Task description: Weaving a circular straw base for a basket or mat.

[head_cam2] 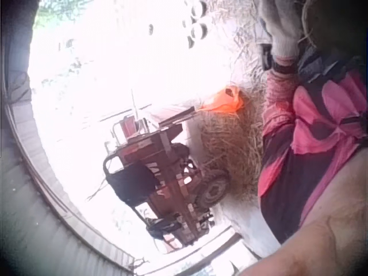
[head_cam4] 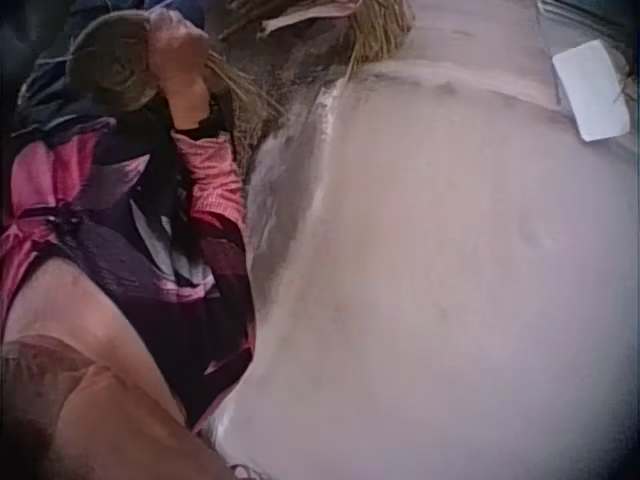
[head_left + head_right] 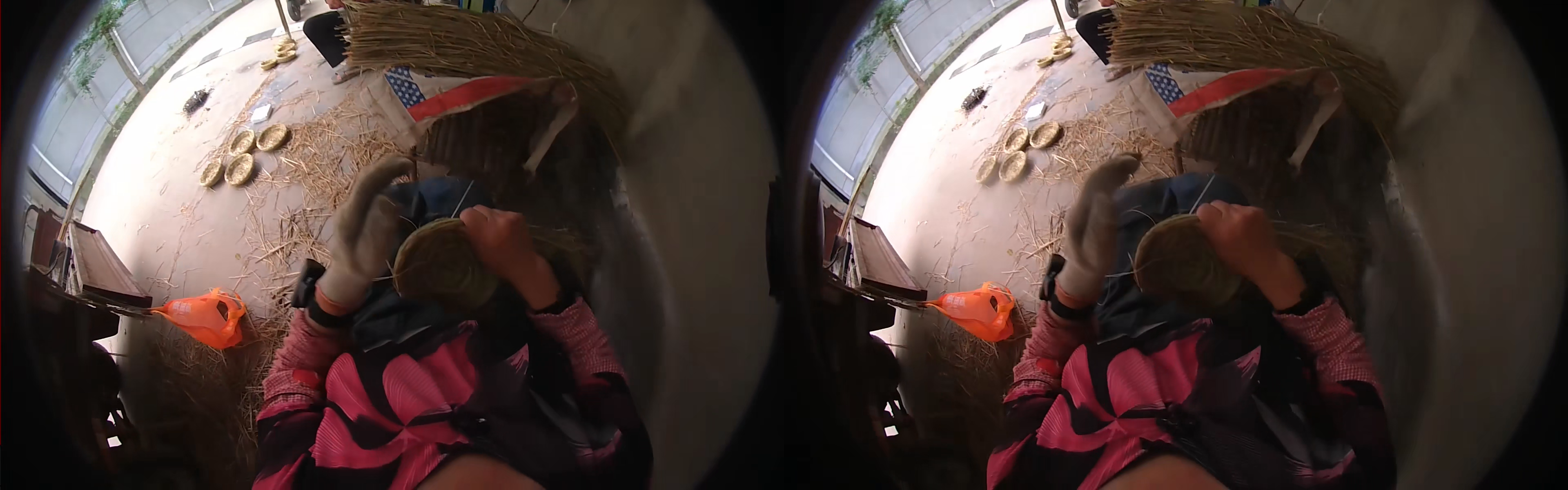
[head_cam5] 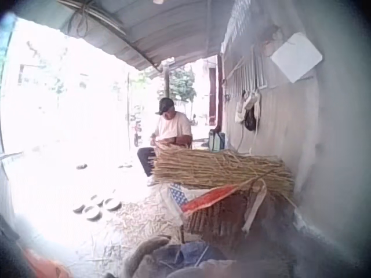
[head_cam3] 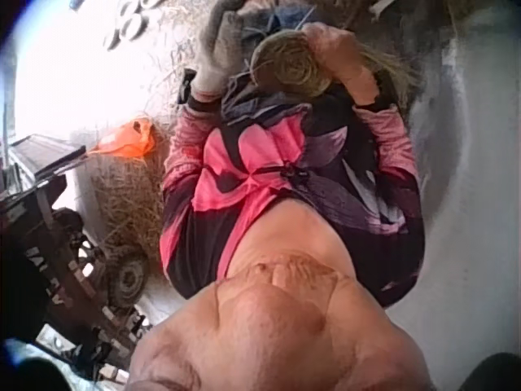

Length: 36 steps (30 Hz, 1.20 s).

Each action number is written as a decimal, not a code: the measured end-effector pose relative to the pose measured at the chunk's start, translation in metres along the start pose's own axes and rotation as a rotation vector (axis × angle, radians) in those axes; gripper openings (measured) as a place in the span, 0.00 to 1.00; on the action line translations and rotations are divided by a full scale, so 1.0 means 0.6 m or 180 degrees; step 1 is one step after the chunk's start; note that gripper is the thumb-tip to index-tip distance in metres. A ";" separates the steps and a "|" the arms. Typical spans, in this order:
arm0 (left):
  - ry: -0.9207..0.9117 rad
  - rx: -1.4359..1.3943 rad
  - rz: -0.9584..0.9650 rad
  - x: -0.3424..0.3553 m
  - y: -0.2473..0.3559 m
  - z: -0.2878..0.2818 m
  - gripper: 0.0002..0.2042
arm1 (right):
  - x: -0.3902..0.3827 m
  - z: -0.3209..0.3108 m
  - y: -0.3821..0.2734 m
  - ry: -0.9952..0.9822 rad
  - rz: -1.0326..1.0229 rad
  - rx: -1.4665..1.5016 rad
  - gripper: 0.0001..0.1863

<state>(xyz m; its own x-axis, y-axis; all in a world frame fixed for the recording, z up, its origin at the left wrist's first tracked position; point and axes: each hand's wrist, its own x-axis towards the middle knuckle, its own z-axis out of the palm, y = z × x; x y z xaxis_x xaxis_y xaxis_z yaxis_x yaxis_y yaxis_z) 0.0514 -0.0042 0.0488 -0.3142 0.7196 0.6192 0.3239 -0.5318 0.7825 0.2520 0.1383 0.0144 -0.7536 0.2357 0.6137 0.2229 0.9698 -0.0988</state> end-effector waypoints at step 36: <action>-0.0141 0.2481 -0.0120 0.032 0.059 -0.040 0.10 | 0.025 0.012 -0.017 0.0128 -0.0176 -0.0096 0.17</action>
<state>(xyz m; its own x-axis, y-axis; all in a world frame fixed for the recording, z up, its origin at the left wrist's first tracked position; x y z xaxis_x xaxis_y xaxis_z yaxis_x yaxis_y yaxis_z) 0.0352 -0.0200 0.0899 -0.3067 0.7569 0.5770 0.8523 -0.0515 0.5206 0.2344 0.1326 0.0190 -0.7398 0.1785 0.6487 0.2005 0.9789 -0.0407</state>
